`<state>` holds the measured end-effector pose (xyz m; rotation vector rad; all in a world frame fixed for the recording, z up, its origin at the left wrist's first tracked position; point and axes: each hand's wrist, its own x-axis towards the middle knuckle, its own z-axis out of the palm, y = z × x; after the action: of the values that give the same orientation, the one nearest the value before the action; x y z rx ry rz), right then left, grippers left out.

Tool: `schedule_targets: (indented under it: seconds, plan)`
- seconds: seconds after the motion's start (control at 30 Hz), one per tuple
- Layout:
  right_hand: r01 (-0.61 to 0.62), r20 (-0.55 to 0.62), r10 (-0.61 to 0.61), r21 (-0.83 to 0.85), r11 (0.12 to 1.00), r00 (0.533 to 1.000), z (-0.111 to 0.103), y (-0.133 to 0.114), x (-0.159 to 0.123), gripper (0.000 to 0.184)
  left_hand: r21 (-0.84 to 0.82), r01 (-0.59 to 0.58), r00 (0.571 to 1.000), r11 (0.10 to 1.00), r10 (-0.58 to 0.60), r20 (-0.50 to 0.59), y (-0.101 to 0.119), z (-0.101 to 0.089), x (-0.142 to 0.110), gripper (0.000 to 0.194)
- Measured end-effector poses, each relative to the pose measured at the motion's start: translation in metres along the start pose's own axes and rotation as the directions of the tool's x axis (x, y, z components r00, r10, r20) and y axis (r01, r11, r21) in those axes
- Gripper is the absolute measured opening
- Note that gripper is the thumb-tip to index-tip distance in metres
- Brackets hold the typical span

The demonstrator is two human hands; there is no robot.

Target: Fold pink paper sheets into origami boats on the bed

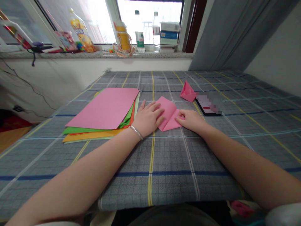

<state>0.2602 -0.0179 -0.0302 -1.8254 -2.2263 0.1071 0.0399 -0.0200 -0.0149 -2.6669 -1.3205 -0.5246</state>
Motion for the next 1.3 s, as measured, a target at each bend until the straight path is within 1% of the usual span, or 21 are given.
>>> schedule_targets:
  seconds: [0.07,0.1,0.27,0.4,0.5,0.6,0.67,0.8,0.93,1.03,1.17,1.3]
  plan:
    - [0.003,-0.003,-0.003,-0.008,1.0,1.0,0.001,-0.001,0.0,0.025,0.015,-0.066,0.997,0.998,0.065,0.041,0.009,0.004,-0.002,0.043]
    - [-0.003,-0.006,0.003,-0.015,1.0,1.0,0.001,-0.001,0.0,0.025,0.018,-0.077,0.995,0.997,0.075,0.066,0.012,0.007,-0.002,0.045]
    - [-0.001,-0.016,0.0,-0.086,0.996,1.0,0.0,-0.005,0.001,0.025,0.007,-0.065,0.974,0.998,0.062,0.218,0.016,0.022,-0.004,0.05]
    - [-0.028,0.008,0.029,-0.138,0.99,1.0,-0.001,-0.009,0.002,0.027,0.018,-0.047,0.961,0.999,0.04,0.275,0.014,0.026,-0.004,0.051]
    - [-0.048,0.017,0.051,-0.133,0.99,0.999,-0.001,-0.01,0.002,0.027,0.007,-0.07,0.961,0.998,0.066,0.27,0.015,0.024,-0.004,0.051]
    - [-0.059,0.004,0.06,-0.132,0.989,0.998,-0.001,-0.01,0.002,0.028,-0.011,-0.144,0.956,0.989,0.142,0.255,0.016,0.022,-0.003,0.049]
    - [-0.063,-0.006,0.063,-0.138,0.988,0.998,-0.001,-0.01,0.002,0.028,-0.022,-0.166,0.949,0.986,0.166,0.267,0.016,0.022,-0.002,0.049]
    - [-0.076,0.001,0.077,-0.141,0.987,0.997,-0.002,-0.011,0.002,0.028,-0.052,-0.139,0.934,0.989,0.148,0.324,0.014,0.022,0.0,0.05]
    - [-0.092,-0.001,0.093,-0.122,0.988,0.996,-0.002,-0.011,0.001,0.026,-0.075,-0.115,0.933,0.991,0.133,0.333,0.013,0.022,0.002,0.049]
    - [-0.079,-0.019,0.077,-0.093,0.992,0.997,-0.002,-0.011,0.0,0.023,-0.071,-0.11,0.933,0.991,0.128,0.338,0.013,0.022,0.003,0.049]
    - [-0.056,-0.034,0.053,-0.082,0.995,0.998,-0.001,-0.01,0.0,0.022,-0.038,-0.119,0.947,0.992,0.125,0.296,0.015,0.027,0.006,0.049]
    - [-0.051,-0.019,0.049,-0.081,0.995,0.999,-0.001,-0.01,0.0,0.022,-0.008,-0.11,0.963,0.994,0.109,0.245,0.018,0.033,0.01,0.048]
